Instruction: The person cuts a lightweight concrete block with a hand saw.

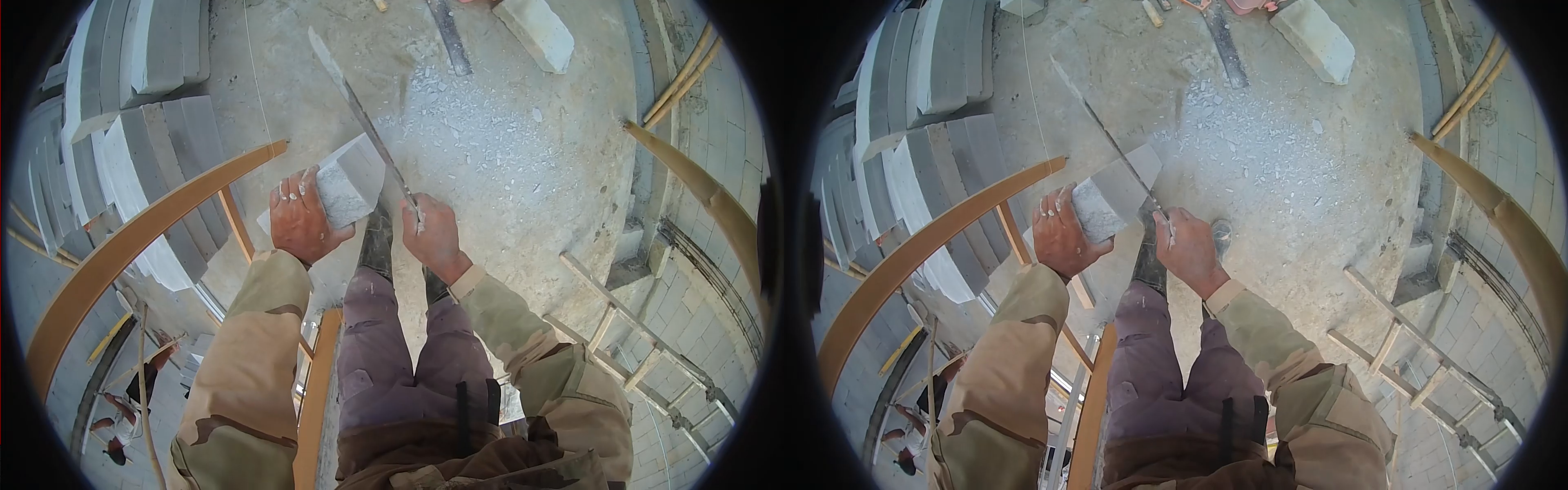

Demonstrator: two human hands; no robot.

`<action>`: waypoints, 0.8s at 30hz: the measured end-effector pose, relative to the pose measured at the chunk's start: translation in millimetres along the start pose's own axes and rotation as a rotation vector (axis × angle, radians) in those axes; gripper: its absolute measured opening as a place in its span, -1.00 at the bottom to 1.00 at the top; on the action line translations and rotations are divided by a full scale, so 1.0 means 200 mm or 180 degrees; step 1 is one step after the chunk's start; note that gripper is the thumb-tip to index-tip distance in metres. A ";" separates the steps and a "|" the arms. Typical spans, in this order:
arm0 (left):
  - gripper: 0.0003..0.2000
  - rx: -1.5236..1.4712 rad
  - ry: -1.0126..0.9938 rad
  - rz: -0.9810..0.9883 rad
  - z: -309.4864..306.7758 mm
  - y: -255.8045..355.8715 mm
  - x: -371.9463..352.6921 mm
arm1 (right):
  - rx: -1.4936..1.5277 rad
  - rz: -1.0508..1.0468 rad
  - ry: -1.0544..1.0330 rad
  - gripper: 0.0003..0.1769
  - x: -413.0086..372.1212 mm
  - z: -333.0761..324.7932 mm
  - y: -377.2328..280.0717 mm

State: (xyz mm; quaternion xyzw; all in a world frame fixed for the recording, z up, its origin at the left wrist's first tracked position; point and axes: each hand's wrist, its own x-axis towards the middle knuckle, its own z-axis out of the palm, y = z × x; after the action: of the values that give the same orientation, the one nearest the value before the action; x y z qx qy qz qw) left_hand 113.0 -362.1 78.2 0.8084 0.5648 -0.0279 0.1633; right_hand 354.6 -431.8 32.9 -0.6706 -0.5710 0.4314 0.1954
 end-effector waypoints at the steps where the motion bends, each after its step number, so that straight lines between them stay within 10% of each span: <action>1: 0.12 0.0009 -0.0007 0.0002 0.00 0.00 0.00 | 0.0263 0.0006 0.0196 -0.64 -0.03 0.01 -0.02; 5: 0.14 0.0011 -0.0015 -0.0044 -0.02 0.02 0.00 | -0.0561 0.0307 -0.0532 -0.67 -0.03 0.17 0.14; 12: 0.14 0.0003 -0.0151 -0.0114 -0.02 0.02 0.00 | 0.0791 -0.0091 0.0505 -0.65 -0.07 0.01 -0.08; 18: 0.14 -0.0072 -0.0063 -0.0024 -0.02 0.00 0.01 | -0.0336 0.0516 -0.0546 -0.73 -0.05 0.10 0.04; 24: 0.14 0.0034 0.0043 0.0028 0.00 0.00 0.00 | 0.0546 -0.0041 0.0581 -0.72 -0.08 0.11 0.01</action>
State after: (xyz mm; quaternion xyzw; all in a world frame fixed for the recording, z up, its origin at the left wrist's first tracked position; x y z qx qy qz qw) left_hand 113.6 -362.6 78.8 0.8119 0.5623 -0.0248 0.1552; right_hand 338.0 -452.5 25.7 -0.6842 -0.5162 0.4146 0.3060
